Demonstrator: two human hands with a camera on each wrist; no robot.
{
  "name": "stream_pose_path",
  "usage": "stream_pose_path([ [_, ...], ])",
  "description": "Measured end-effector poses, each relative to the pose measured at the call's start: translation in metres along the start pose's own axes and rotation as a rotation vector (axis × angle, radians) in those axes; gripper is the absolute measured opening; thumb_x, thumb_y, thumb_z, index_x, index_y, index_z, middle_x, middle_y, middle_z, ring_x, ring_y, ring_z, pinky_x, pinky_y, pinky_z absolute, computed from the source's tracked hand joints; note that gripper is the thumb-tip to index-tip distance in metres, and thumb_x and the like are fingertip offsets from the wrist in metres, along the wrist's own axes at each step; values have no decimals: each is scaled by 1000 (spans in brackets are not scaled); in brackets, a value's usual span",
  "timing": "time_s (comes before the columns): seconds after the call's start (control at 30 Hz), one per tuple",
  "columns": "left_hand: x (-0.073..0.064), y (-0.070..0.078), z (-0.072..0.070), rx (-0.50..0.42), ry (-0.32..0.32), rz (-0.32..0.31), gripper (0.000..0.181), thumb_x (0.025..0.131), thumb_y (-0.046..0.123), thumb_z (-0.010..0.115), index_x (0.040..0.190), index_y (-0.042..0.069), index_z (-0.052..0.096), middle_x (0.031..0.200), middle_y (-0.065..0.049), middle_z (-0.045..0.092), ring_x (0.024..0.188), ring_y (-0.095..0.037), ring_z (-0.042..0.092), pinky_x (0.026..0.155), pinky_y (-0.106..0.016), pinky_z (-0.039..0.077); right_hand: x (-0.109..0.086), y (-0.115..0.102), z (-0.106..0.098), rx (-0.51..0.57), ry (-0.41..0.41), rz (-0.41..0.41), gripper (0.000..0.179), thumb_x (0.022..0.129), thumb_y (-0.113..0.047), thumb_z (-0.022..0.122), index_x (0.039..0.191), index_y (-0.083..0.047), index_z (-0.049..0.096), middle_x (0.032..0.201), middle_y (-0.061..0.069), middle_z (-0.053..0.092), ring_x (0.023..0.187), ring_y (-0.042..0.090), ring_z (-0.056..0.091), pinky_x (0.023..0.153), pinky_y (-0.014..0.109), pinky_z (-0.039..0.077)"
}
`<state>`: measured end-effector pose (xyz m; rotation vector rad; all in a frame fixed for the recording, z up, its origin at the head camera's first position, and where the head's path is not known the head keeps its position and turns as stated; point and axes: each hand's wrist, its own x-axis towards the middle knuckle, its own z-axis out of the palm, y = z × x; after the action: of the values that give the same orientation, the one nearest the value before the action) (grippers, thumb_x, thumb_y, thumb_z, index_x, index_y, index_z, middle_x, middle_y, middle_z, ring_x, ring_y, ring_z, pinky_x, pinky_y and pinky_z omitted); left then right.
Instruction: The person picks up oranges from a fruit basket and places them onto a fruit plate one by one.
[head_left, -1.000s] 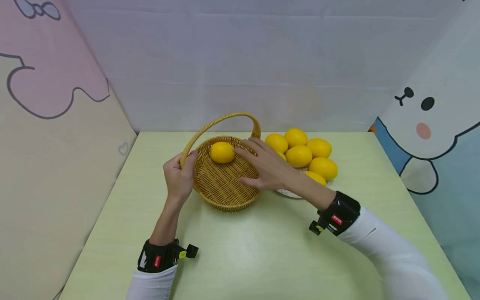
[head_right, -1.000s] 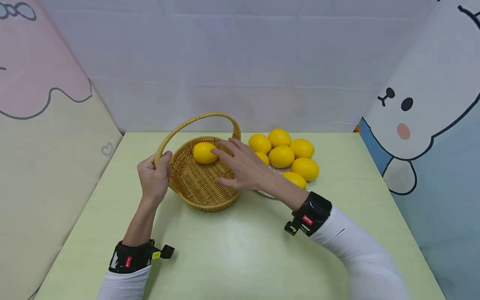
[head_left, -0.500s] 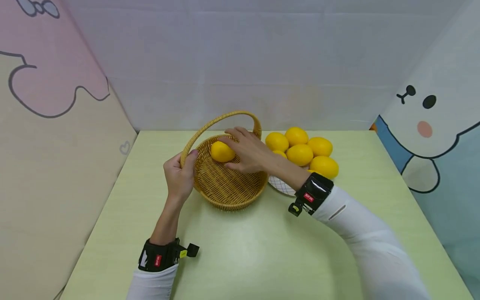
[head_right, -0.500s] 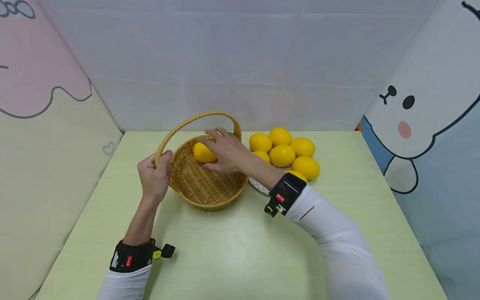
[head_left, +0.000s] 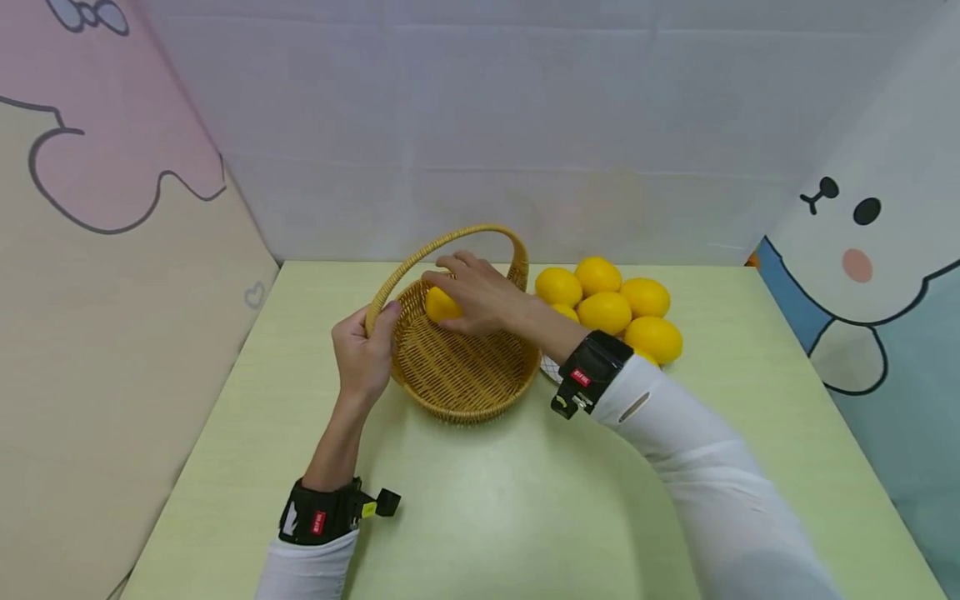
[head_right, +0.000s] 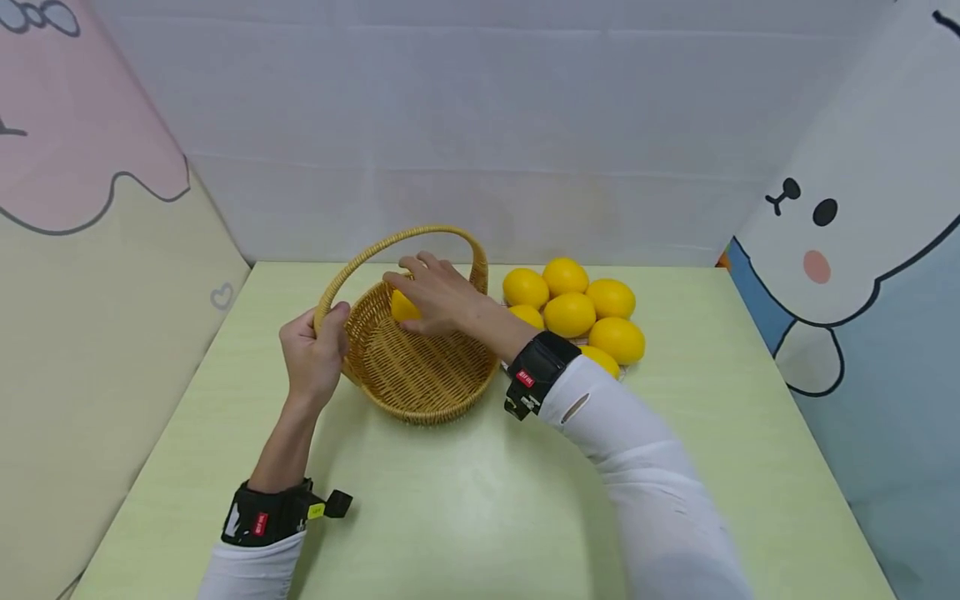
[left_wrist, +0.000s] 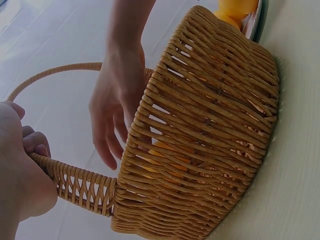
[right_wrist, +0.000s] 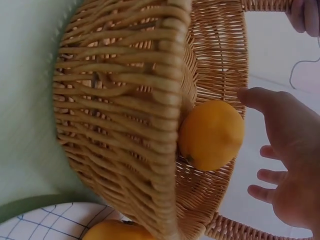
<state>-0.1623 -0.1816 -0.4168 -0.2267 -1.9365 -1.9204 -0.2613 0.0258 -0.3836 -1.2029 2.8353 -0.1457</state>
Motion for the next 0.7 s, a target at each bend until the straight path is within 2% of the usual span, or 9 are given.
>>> stream_pose_path([
  [0.2, 0, -1, -1, 3, -6, 9, 51, 111, 14, 65, 63, 14, 49, 50, 12, 43, 42, -1, 37, 39, -17, 27, 12, -2, 13, -83, -39, -4, 79, 104, -44, 81, 171, -23, 44, 174, 14, 44, 162, 39, 41, 130, 58, 46],
  [0.37, 0, -1, 0, 10, -6, 10, 51, 110, 15, 66, 62, 15, 49, 50, 13, 43, 41, 0, 37, 38, -18, 26, 14, -5, 19, -169, -71, -14, 82, 103, -43, 83, 172, -21, 44, 174, 15, 44, 160, 39, 44, 129, 55, 48],
  [0.7, 0, -2, 0, 21, -4, 11, 50, 111, 14, 65, 63, 16, 50, 50, 12, 44, 42, 0, 38, 39, -17, 28, 17, -5, 31, -279, -58, -39, 67, 108, -33, 79, 168, -22, 49, 170, 14, 49, 148, 35, 55, 121, 46, 56],
])
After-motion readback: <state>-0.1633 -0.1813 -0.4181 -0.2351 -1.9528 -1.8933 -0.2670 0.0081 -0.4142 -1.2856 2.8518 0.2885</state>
